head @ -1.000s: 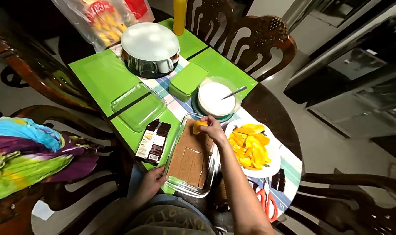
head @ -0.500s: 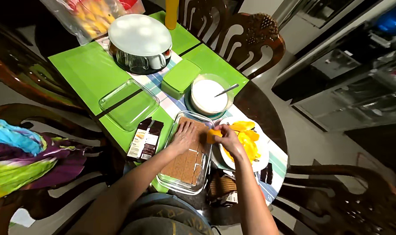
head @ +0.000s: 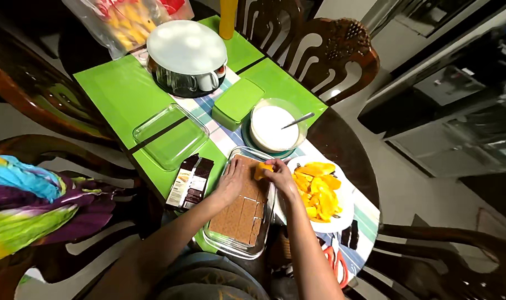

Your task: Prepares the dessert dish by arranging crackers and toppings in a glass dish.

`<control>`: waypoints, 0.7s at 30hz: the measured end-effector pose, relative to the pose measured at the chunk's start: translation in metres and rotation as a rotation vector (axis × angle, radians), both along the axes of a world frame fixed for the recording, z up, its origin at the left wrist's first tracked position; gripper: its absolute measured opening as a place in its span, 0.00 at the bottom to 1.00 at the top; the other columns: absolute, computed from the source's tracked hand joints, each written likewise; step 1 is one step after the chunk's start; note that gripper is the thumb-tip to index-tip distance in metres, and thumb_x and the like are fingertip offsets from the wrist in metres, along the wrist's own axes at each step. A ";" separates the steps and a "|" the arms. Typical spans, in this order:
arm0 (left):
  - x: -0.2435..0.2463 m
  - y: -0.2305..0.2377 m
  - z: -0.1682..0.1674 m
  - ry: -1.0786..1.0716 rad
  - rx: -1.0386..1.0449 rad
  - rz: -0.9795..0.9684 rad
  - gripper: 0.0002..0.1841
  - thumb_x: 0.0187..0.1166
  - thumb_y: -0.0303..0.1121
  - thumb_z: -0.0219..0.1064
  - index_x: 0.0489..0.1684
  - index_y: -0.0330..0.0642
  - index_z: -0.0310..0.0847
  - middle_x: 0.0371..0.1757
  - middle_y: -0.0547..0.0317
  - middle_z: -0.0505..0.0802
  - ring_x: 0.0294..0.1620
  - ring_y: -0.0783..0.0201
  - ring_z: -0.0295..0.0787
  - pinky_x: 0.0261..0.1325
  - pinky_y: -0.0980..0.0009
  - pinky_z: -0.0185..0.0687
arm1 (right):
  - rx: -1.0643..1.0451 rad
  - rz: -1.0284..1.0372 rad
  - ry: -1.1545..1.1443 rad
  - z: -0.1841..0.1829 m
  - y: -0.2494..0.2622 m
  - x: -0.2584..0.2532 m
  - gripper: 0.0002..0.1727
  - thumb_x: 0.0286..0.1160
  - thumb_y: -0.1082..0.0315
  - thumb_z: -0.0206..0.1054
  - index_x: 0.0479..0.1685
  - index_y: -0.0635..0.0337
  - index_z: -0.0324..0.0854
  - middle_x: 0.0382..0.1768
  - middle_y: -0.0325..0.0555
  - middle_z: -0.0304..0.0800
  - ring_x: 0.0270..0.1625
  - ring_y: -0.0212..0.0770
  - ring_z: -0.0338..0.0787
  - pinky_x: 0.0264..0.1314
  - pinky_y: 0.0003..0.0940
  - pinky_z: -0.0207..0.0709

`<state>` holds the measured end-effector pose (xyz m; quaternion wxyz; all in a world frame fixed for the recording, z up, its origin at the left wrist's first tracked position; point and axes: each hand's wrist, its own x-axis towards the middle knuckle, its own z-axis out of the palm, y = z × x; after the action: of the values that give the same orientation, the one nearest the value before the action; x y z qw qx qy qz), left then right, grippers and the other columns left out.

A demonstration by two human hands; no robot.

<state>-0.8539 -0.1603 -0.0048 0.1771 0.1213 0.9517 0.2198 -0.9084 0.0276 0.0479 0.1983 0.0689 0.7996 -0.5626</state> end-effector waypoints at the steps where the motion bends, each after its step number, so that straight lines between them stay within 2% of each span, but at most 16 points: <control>1: 0.009 -0.002 0.010 -0.001 0.007 0.046 0.32 0.85 0.21 0.50 0.92 0.28 0.48 0.94 0.35 0.52 0.95 0.36 0.41 0.92 0.45 0.50 | -0.056 -0.029 -0.005 -0.003 -0.008 -0.004 0.22 0.67 0.74 0.76 0.60 0.68 0.78 0.44 0.55 0.90 0.40 0.43 0.91 0.45 0.40 0.89; 3: 0.028 -0.008 0.023 0.033 0.021 0.087 0.32 0.83 0.18 0.51 0.90 0.30 0.54 0.93 0.36 0.59 0.94 0.37 0.49 0.89 0.46 0.57 | -0.171 -0.085 -0.018 -0.010 -0.024 -0.010 0.21 0.68 0.75 0.75 0.61 0.69 0.77 0.41 0.55 0.89 0.38 0.43 0.91 0.43 0.39 0.89; 5: 0.046 -0.014 0.020 0.172 0.028 0.095 0.28 0.81 0.18 0.54 0.84 0.30 0.67 0.88 0.37 0.70 0.89 0.38 0.62 0.86 0.47 0.63 | -0.186 -0.127 -0.021 -0.020 -0.035 -0.013 0.21 0.69 0.74 0.76 0.60 0.70 0.77 0.39 0.56 0.89 0.36 0.44 0.92 0.41 0.40 0.90; 7: 0.059 -0.020 0.019 0.230 0.024 0.086 0.27 0.80 0.18 0.56 0.82 0.32 0.70 0.86 0.39 0.73 0.88 0.38 0.64 0.86 0.47 0.64 | 0.042 -0.061 0.021 -0.036 -0.037 -0.012 0.23 0.70 0.66 0.77 0.61 0.68 0.78 0.40 0.54 0.90 0.39 0.45 0.93 0.46 0.42 0.90; 9: 0.063 -0.023 0.020 0.255 0.019 0.070 0.28 0.76 0.17 0.59 0.80 0.32 0.72 0.85 0.39 0.75 0.87 0.37 0.65 0.85 0.46 0.64 | 0.299 0.045 0.054 -0.044 -0.035 -0.008 0.24 0.73 0.59 0.75 0.63 0.65 0.81 0.46 0.54 0.92 0.47 0.47 0.92 0.57 0.47 0.85; 13: 0.056 -0.017 0.009 0.342 -0.002 -0.020 0.23 0.76 0.16 0.59 0.72 0.33 0.81 0.76 0.41 0.83 0.80 0.39 0.75 0.80 0.45 0.71 | 0.356 0.103 0.027 -0.049 -0.029 -0.001 0.21 0.76 0.62 0.71 0.64 0.63 0.82 0.50 0.54 0.92 0.50 0.47 0.93 0.59 0.45 0.87; 18: 0.023 -0.005 -0.009 0.245 -0.041 -0.088 0.24 0.79 0.16 0.54 0.75 0.31 0.77 0.77 0.40 0.82 0.81 0.39 0.74 0.81 0.45 0.67 | 0.274 0.076 0.025 -0.050 -0.029 0.004 0.16 0.79 0.68 0.66 0.62 0.62 0.85 0.48 0.50 0.93 0.45 0.40 0.95 0.55 0.38 0.89; 21: 0.016 -0.004 -0.019 0.202 -0.064 -0.082 0.26 0.80 0.16 0.51 0.80 0.30 0.72 0.84 0.40 0.75 0.83 0.39 0.71 0.81 0.46 0.67 | 0.353 0.145 0.052 -0.039 -0.021 0.010 0.17 0.81 0.67 0.65 0.65 0.59 0.85 0.57 0.52 0.91 0.55 0.43 0.93 0.64 0.41 0.84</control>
<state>-0.8374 -0.1647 -0.0237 0.0927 0.1760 0.9654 0.1685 -0.8980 0.0061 0.0091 0.2024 0.0305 0.8937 -0.3993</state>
